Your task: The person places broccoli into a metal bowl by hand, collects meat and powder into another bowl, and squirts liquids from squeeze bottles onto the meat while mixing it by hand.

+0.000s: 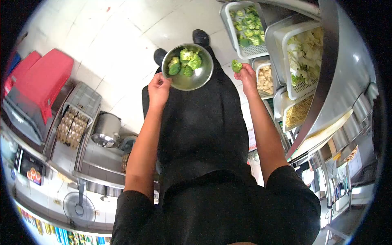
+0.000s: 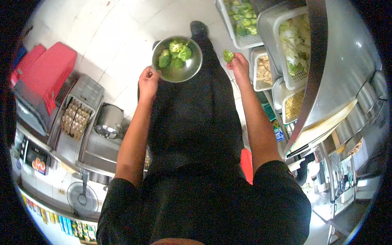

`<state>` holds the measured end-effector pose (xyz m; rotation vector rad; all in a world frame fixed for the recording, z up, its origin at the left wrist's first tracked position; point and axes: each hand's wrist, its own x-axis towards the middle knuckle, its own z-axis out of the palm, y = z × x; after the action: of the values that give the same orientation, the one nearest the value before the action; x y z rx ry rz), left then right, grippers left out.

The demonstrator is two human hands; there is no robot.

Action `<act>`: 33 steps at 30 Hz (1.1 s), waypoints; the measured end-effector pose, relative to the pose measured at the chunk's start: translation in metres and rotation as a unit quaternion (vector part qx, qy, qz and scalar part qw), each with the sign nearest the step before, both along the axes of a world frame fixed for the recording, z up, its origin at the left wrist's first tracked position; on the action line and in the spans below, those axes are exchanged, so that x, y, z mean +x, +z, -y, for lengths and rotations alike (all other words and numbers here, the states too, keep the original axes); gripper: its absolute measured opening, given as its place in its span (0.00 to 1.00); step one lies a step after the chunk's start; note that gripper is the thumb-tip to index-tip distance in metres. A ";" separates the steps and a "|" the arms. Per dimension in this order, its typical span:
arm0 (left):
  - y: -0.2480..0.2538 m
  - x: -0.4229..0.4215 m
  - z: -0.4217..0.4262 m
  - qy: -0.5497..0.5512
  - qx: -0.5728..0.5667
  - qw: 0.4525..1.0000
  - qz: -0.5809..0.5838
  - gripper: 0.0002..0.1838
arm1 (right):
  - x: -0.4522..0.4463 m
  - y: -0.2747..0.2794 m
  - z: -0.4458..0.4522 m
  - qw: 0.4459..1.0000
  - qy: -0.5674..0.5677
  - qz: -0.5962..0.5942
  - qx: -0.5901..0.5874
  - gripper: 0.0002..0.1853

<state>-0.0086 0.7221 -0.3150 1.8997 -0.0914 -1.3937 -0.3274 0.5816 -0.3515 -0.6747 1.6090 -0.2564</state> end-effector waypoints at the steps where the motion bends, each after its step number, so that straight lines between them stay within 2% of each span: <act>1: 0.009 -0.001 0.004 0.024 -0.022 0.999 -0.021 0.11 | 0.006 0.012 -0.001 1.000 0.018 0.006 -0.005 0.12; 5: 0.048 -0.006 0.014 0.086 -0.027 0.994 -0.055 0.11 | 0.025 0.062 -0.001 0.997 0.048 0.052 -0.015 0.12; 13: 0.119 0.004 0.028 0.117 -0.064 0.988 -0.078 0.13 | 0.037 0.151 0.017 0.989 0.108 0.066 -0.082 0.12; 21: 0.184 0.012 0.029 0.138 -0.126 0.979 -0.078 0.12 | 0.022 0.193 0.022 0.979 0.114 0.102 -0.135 0.11; 33: 0.235 0.013 0.019 0.162 -0.190 0.966 -0.059 0.12 | 0.029 0.248 0.017 0.974 0.094 0.150 -0.138 0.11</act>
<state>0.0048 0.7034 -0.0799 1.4382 0.0113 -1.1648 -0.2987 0.5643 -0.1039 -0.9480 1.2221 -0.4263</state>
